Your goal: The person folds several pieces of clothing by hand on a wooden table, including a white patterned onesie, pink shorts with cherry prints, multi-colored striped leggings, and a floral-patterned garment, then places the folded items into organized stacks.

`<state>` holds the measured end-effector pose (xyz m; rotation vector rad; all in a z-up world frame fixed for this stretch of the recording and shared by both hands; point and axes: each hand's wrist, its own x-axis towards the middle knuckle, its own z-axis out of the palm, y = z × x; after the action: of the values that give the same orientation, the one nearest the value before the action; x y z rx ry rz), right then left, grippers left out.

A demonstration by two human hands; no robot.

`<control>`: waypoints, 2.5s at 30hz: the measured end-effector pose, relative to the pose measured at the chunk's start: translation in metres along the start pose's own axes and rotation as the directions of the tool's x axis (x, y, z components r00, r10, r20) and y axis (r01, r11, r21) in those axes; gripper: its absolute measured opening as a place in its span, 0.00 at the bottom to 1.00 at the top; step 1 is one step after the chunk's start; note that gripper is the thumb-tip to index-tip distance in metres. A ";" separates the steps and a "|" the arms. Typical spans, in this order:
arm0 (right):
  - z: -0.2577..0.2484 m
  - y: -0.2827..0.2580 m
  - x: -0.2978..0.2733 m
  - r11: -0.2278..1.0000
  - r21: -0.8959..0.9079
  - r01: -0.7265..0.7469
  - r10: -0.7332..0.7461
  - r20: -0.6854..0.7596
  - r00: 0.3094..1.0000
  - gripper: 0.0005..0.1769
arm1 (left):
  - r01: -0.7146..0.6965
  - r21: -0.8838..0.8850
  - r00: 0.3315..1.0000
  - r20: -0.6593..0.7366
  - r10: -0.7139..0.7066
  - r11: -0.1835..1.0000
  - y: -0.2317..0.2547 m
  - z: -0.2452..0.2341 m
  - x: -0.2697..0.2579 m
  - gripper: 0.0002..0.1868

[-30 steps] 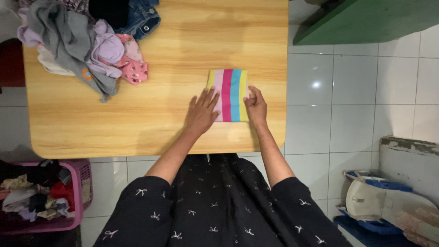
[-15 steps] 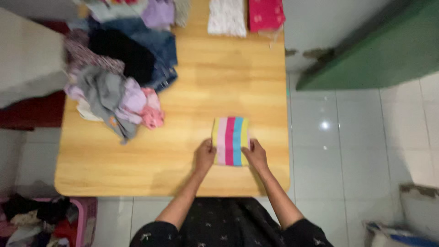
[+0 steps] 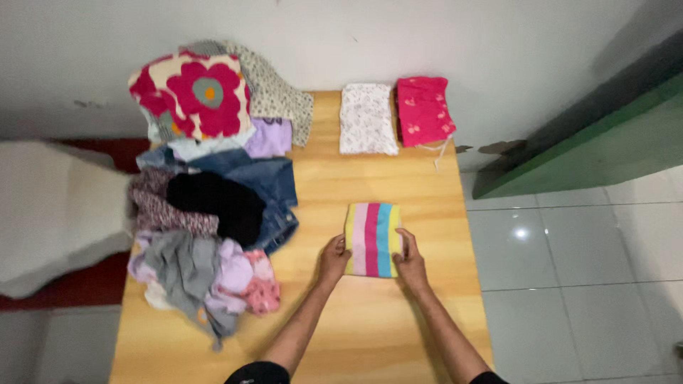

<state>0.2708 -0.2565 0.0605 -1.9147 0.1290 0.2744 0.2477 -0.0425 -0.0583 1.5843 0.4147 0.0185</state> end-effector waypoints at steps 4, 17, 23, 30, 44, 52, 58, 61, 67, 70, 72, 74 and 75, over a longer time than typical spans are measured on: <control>0.000 -0.037 0.078 0.954 -0.057 0.294 -0.296 -0.035 0.955 0.29 | -0.101 0.060 0.994 -0.047 0.104 0.993 0.032 0.009 0.085 0.27; 0.038 -0.122 0.309 0.811 -0.475 0.342 -0.435 -0.098 0.895 0.28 | -0.378 0.703 0.866 0.038 0.499 0.602 0.185 0.021 0.273 0.35; 0.048 -0.105 0.311 0.639 -0.635 0.433 -0.595 -0.051 0.802 0.31 | -0.307 0.790 0.901 0.062 0.429 0.531 0.178 0.024 0.272 0.36; 0.034 -0.122 0.244 0.542 -0.676 0.499 -0.678 -0.001 0.735 0.33 | -0.359 0.676 0.859 -0.030 0.511 0.644 0.183 -0.004 0.208 0.32; 0.089 -0.069 0.008 0.408 -0.507 0.759 -0.600 0.478 0.642 0.34 | -0.182 0.740 0.895 -0.147 0.421 0.647 0.136 -0.112 -0.065 0.17; 0.149 -0.113 -0.035 0.374 -0.461 0.805 -0.622 0.519 0.586 0.24 | -0.255 0.809 0.763 -0.168 0.625 0.529 0.139 -0.207 -0.099 0.15; 0.241 -0.146 -0.029 0.379 -0.415 0.827 -0.675 0.488 0.554 0.31 | -0.104 0.894 0.747 -0.220 0.627 0.436 0.158 -0.295 -0.122 0.28; 0.286 -0.169 -0.027 0.527 -0.321 0.787 -0.615 0.494 0.614 0.38 | -0.030 0.877 0.810 -0.260 0.526 0.480 0.154 -0.341 -0.131 0.36; 0.350 -0.199 -0.036 0.463 -0.355 0.812 -0.609 0.538 0.582 0.39 | -0.173 0.657 0.829 -0.305 0.468 0.734 0.115 -0.388 -0.137 0.42; 0.369 -0.196 -0.053 0.424 -0.355 0.833 -0.661 0.508 0.553 0.41 | -0.206 0.436 0.810 -0.427 0.403 0.876 0.118 -0.395 -0.134 0.47; 0.377 -0.188 -0.058 0.393 -0.317 0.863 -0.698 0.509 0.505 0.33 | -0.180 0.170 0.821 -0.516 0.243 0.969 0.128 -0.399 -0.129 0.53; 0.381 -0.180 -0.060 0.417 -0.264 0.870 -0.689 0.532 0.492 0.27 | -0.116 0.143 0.893 -0.419 0.166 0.983 0.135 -0.402 -0.124 0.53; 0.381 -0.178 -0.060 0.456 -0.230 0.860 -0.664 0.556 0.501 0.25 | -0.084 0.132 0.922 -0.366 0.127 0.988 0.137 -0.401 -0.122 0.53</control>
<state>0.2036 0.1595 0.1112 -2.1375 -1.2250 0.0312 0.0623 0.3106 0.1308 1.7175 0.6360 0.3924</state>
